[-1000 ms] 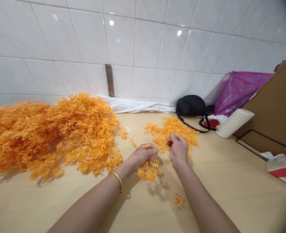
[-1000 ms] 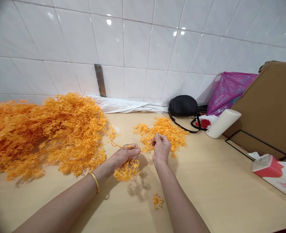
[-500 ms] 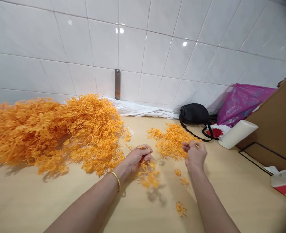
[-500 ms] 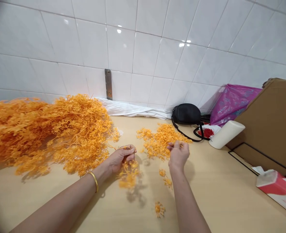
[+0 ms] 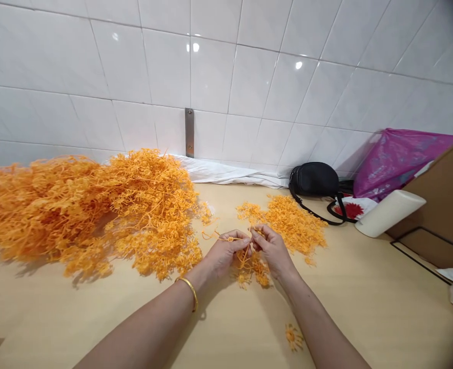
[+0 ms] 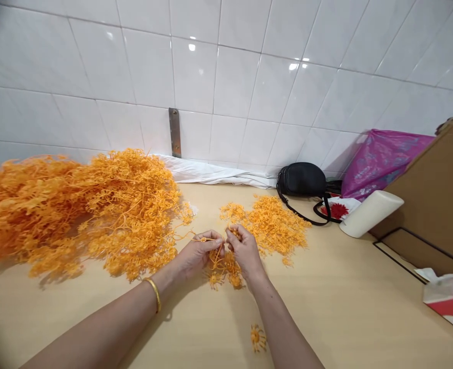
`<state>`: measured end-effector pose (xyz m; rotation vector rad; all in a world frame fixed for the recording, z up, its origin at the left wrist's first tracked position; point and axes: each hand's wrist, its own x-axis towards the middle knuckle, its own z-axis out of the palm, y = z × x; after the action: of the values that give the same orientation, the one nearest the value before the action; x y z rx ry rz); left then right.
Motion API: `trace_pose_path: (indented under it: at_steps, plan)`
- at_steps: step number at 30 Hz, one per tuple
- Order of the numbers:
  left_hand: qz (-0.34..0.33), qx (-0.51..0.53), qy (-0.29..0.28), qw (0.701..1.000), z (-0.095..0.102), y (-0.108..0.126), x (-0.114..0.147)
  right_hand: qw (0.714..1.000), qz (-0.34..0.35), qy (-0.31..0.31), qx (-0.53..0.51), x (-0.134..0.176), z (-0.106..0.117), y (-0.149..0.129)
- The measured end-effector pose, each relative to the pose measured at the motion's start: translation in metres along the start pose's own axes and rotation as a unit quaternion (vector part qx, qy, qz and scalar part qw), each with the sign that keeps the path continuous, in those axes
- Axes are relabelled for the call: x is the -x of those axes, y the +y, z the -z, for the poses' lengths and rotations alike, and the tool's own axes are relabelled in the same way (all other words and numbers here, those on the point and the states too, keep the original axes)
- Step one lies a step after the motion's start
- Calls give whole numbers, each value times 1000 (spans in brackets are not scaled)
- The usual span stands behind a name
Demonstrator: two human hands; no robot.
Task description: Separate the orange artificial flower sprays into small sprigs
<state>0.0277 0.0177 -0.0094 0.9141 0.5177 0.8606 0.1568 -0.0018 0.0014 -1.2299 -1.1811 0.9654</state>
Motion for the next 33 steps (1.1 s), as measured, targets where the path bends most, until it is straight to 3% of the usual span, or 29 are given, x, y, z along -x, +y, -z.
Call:
trace_pose_path:
  at_steps: [3, 8, 11, 15, 20, 25, 27, 30, 33]
  plan:
    - [24, 19, 39, 999, 0, 2, -1, 997, 48, 1, 57, 1, 0, -1]
    - [72, 35, 77, 994, 1, 5, -4, 974, 103, -154, 132, 10, -9, -3]
    - [81, 32, 90, 992, 3, 3, -6, 969, 99, -155, 167, 12, -13, -3]
    - [60, 123, 128, 982, 4, 1, -7, 980, 48, -167, 98, 8, -8, -2]
    - [80, 224, 116, 964, -3, -2, -9, 997, 5, -63, -33, 2, -10, 2]
    - [70, 247, 81, 963, -12, -6, -14, 968, -63, 48, -236, -1, -24, 3]
    - [68, 279, 80, 954, -11, -5, -15, 954, -72, 86, -279, -6, -15, 2]
    - [53, 310, 90, 945, -7, -2, -12, 934, -87, 178, -298, -16, 16, 3]
    - [29, 258, 72, 963, -2, 2, -10, 958, -36, 235, -160, -25, 43, 10]
